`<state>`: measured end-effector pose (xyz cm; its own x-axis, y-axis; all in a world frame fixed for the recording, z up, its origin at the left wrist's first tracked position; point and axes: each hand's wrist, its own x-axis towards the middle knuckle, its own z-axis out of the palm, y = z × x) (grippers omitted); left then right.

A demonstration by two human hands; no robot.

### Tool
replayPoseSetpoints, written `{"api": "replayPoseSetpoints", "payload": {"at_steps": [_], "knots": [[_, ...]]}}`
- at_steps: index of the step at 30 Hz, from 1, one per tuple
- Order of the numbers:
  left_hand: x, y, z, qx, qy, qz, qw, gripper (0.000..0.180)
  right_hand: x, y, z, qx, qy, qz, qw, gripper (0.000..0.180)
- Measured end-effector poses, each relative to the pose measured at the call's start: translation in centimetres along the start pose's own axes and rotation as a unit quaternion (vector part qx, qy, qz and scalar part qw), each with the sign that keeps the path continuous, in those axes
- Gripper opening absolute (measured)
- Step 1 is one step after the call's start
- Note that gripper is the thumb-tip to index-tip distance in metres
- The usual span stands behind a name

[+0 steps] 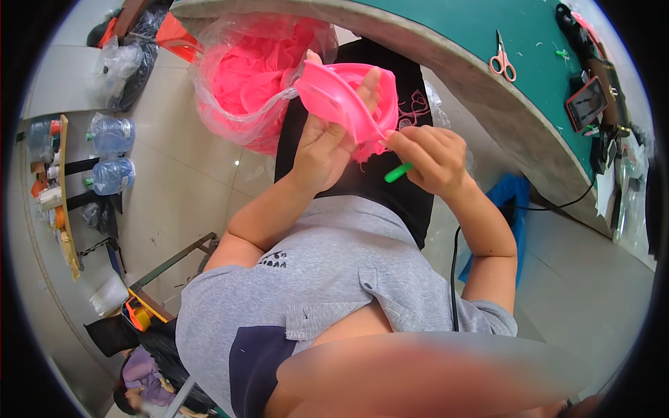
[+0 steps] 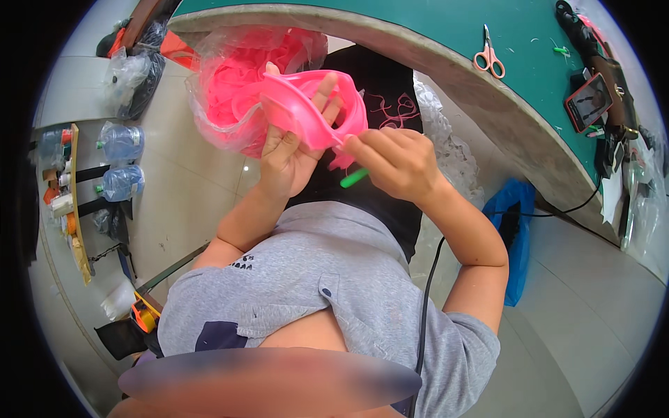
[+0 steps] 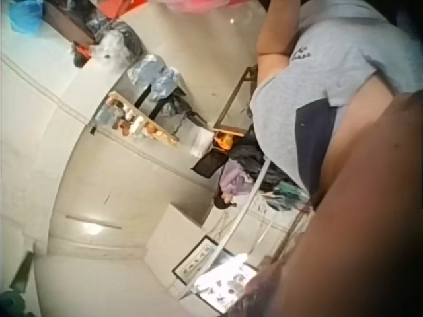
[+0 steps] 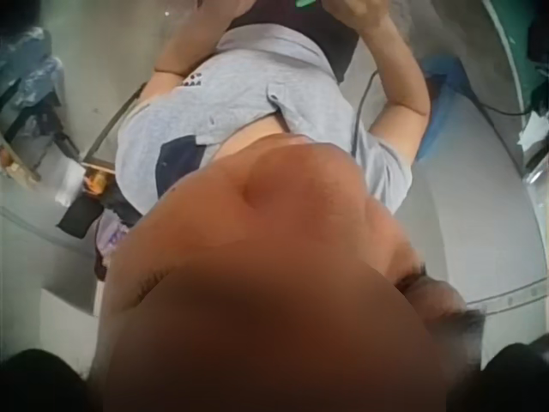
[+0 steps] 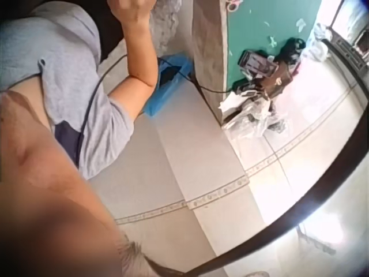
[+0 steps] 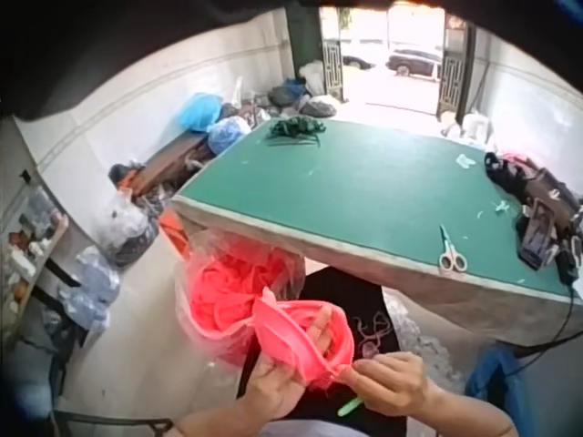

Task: Constructing decorative fabric flowers by wrapping pink ribbon around a tool and trimming with scissors.

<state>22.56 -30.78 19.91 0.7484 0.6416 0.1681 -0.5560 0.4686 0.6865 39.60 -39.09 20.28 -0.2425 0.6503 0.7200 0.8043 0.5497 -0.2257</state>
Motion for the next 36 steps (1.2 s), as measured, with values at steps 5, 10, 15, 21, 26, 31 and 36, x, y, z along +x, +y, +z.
{"api": "replayPoseSetpoints", "payload": {"at_steps": [5, 10, 15, 21, 26, 31, 36], "knots": [[0.4, -0.6, -0.2, 0.081, -0.104, -0.008, 0.991, 0.09, 0.5, -0.7, -1.0, 0.3, -0.03, 0.363, 0.882, 0.006], [-0.3, 0.4, -0.3, 0.038, -0.072, -0.055, 0.995, 0.092, 1.9, 0.6, -2.3, 0.487, -0.065, 0.435, 0.755, 0.015], [0.0, -0.3, 0.4, 0.393, 0.014, -0.002, 0.92, 0.061, 0.7, 1.2, -1.2, 0.372, -0.093, 0.401, 0.832, 0.016], [0.3, -0.6, 0.7, 0.312, 0.108, 0.066, 0.942, 0.054, 1.5, 1.0, -1.5, 0.382, -0.102, 0.439, 0.807, 0.017], [0.4, -0.5, 0.8, 0.337, 0.108, 0.082, 0.932, 0.069, 1.4, 0.4, -1.1, 0.406, -0.088, 0.424, 0.805, 0.014], [0.2, -0.5, 0.5, 0.429, 0.088, 0.084, 0.895, 0.083, 1.9, 0.1, -0.8, 0.191, -0.067, 0.258, 0.945, 0.014], [0.1, -0.5, 0.6, 0.416, 0.114, 0.095, 0.897, 0.077, 1.7, 0.4, -0.6, 0.205, -0.082, 0.257, 0.941, 0.013]]}}
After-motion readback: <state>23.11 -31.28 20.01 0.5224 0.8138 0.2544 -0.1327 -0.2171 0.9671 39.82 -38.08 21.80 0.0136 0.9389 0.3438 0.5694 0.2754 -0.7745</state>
